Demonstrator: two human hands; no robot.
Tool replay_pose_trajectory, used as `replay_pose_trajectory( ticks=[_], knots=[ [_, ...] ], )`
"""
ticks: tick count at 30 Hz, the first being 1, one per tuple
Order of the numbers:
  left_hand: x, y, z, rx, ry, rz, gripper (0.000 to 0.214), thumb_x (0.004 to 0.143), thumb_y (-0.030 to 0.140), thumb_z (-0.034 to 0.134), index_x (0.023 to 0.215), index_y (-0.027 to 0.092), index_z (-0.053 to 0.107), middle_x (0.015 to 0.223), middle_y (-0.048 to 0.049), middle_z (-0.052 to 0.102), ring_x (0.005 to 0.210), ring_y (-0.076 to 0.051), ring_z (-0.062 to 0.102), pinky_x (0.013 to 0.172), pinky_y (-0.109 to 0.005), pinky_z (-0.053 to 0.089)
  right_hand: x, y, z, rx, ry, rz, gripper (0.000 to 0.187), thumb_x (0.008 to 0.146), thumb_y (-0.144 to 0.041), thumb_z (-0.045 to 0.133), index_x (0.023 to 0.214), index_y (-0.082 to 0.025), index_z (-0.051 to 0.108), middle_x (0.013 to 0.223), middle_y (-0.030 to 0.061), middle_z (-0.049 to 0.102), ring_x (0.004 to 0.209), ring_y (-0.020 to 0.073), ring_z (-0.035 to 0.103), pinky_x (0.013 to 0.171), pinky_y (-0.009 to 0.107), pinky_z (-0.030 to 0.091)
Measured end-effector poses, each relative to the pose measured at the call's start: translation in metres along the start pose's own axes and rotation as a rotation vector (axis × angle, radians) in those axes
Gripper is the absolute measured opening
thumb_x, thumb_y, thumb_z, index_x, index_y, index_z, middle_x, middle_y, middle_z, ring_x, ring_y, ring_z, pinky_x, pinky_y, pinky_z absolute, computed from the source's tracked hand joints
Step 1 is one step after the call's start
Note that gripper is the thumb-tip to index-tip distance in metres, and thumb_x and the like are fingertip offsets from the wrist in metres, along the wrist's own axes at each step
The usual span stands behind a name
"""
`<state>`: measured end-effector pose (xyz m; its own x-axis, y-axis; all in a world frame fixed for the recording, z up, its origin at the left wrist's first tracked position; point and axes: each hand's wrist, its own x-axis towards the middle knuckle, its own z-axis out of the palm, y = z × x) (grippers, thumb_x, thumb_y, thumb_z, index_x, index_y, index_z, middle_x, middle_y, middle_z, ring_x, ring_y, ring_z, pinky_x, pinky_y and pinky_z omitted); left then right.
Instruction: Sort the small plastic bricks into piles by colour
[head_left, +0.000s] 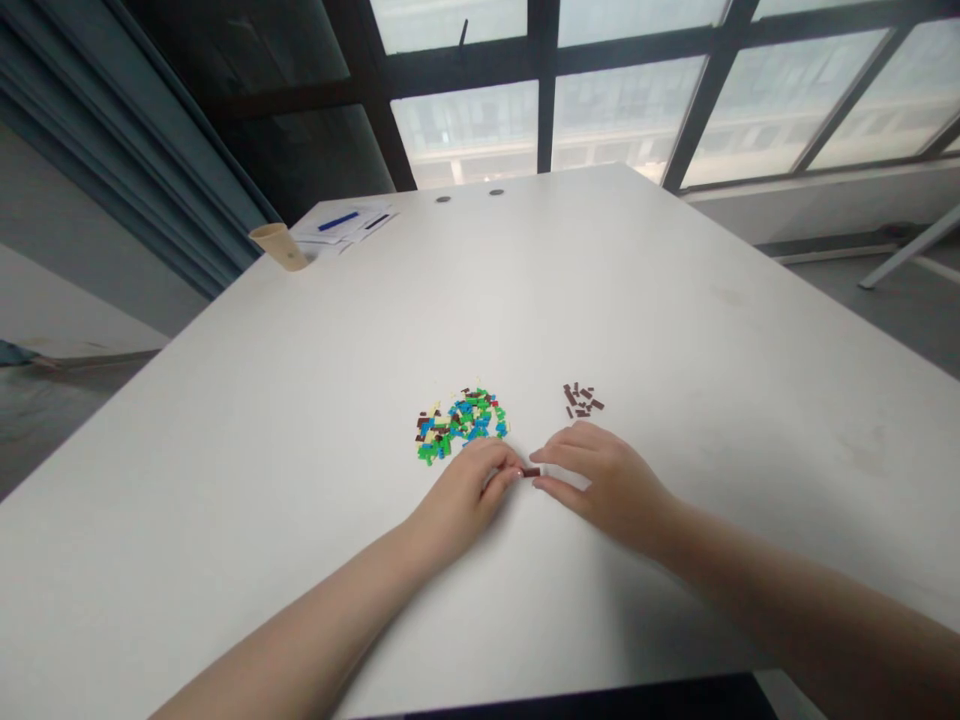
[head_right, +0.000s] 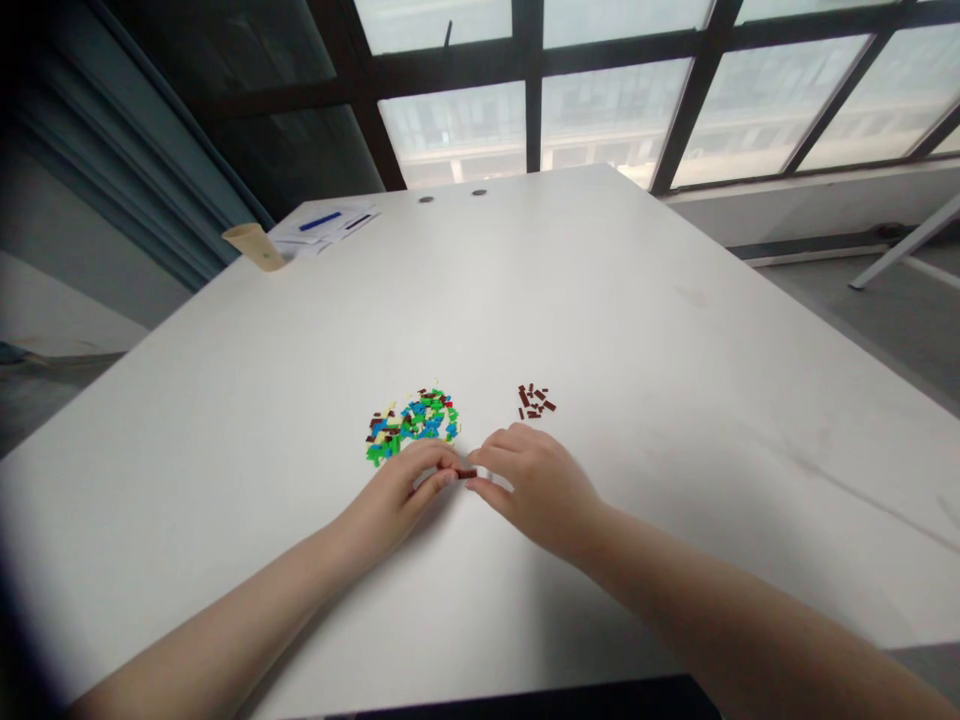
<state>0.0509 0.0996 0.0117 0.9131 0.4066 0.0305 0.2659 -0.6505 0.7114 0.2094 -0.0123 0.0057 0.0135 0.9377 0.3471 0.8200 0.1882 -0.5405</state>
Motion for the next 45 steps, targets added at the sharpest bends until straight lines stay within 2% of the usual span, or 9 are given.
replay_pose_trajectory(
  ticks=[9, 16, 22, 26, 30, 33, 35, 39, 45],
  knots=[
    [0.002, -0.002, 0.004, -0.034, -0.022, -0.022, 0.018, 0.086, 0.021, 0.041, 0.078, 0.020, 0.057, 0.080, -0.0017, 0.060, 0.079, -0.015, 0.054, 0.074, -0.029, 0.044, -0.001, 0.001, 0.003, -0.127, -0.049, -0.026, 0.010, 0.081, -0.022, 0.054, 0.078, -0.020, 0.063, 0.079, 0.0030, 0.063, 0.077, 0.0146, 0.053, 0.074, 0.028, 0.038],
    [0.003, -0.010, 0.003, 0.123, 0.035, 0.089, 0.020, 0.087, 0.026, 0.042, 0.096, 0.020, 0.059, 0.100, -0.0060, 0.062, 0.097, -0.018, 0.053, 0.087, -0.035, 0.041, 0.005, 0.019, -0.029, -0.458, -0.121, 0.359, 0.017, 0.082, -0.025, 0.050, 0.080, -0.019, 0.067, 0.081, 0.0058, 0.066, 0.081, 0.0189, 0.055, 0.070, 0.030, 0.036],
    [0.003, -0.012, 0.003, 0.157, 0.019, 0.120, 0.021, 0.088, 0.026, 0.041, 0.095, 0.020, 0.059, 0.097, -0.0066, 0.062, 0.094, -0.018, 0.054, 0.085, -0.035, 0.042, 0.008, 0.027, -0.032, -0.549, -0.197, 0.455, 0.016, 0.082, -0.027, 0.052, 0.080, -0.022, 0.068, 0.082, 0.0043, 0.067, 0.079, 0.0187, 0.055, 0.064, 0.029, 0.034],
    [0.003, -0.012, 0.000, 0.186, 0.027, 0.105, 0.019, 0.087, 0.026, 0.043, 0.096, 0.020, 0.058, 0.094, -0.0053, 0.063, 0.091, -0.018, 0.055, 0.083, -0.034, 0.044, 0.010, 0.034, -0.034, -0.496, -0.164, 0.446, 0.017, 0.081, -0.029, 0.052, 0.078, -0.022, 0.067, 0.084, 0.0037, 0.066, 0.082, 0.0192, 0.056, 0.066, 0.029, 0.034],
    [0.009, -0.026, -0.016, 0.248, 0.228, -0.033, 0.019, 0.085, 0.025, 0.042, 0.096, 0.021, 0.057, 0.094, -0.0047, 0.064, 0.088, -0.018, 0.057, 0.078, -0.032, 0.045, 0.010, 0.028, -0.039, -0.320, -0.124, 0.304, 0.022, 0.083, -0.030, 0.049, 0.072, -0.019, 0.064, 0.076, 0.0043, 0.064, 0.077, 0.0164, 0.054, 0.068, 0.027, 0.035],
    [0.015, -0.049, -0.034, 0.300, 0.413, -0.144, 0.020, 0.082, 0.022, 0.042, 0.095, 0.019, 0.058, 0.092, -0.0055, 0.063, 0.082, -0.018, 0.058, 0.075, -0.031, 0.046, 0.007, 0.015, -0.034, -0.169, -0.341, 0.139, 0.028, 0.083, -0.030, 0.048, 0.060, -0.017, 0.058, 0.062, 0.0019, 0.058, 0.061, 0.0122, 0.049, 0.059, 0.024, 0.032],
    [0.019, -0.065, -0.043, 0.343, 0.458, -0.197, 0.022, 0.081, 0.022, 0.043, 0.094, 0.017, 0.059, 0.091, -0.0064, 0.063, 0.080, -0.019, 0.057, 0.076, -0.032, 0.045, 0.004, 0.008, -0.028, -0.127, -0.479, 0.084, 0.032, 0.082, -0.031, 0.049, 0.053, -0.017, 0.053, 0.055, 0.0001, 0.054, 0.054, 0.0103, 0.044, 0.054, 0.023, 0.028],
    [0.025, -0.079, -0.044, 0.411, 0.371, -0.144, 0.028, 0.083, 0.025, 0.040, 0.102, 0.018, 0.060, 0.105, -0.0074, 0.062, 0.098, -0.022, 0.053, 0.086, -0.039, 0.039, -0.001, 0.000, -0.018, -0.134, -0.535, 0.054, 0.031, 0.080, -0.031, 0.051, 0.052, -0.017, 0.051, 0.054, -0.0003, 0.053, 0.053, 0.0099, 0.042, 0.053, 0.024, 0.025],
    [0.029, -0.070, -0.032, 0.528, 0.203, -0.105, 0.041, 0.084, 0.016, 0.032, 0.117, 0.031, 0.051, 0.126, 0.0004, 0.052, 0.124, -0.027, 0.033, 0.091, -0.052, 0.025, -0.002, -0.001, -0.015, -0.157, -0.552, 0.061, 0.032, 0.081, -0.033, 0.048, 0.053, -0.017, 0.052, 0.055, 0.0007, 0.054, 0.054, 0.0104, 0.043, 0.053, 0.024, 0.024]
  ],
)
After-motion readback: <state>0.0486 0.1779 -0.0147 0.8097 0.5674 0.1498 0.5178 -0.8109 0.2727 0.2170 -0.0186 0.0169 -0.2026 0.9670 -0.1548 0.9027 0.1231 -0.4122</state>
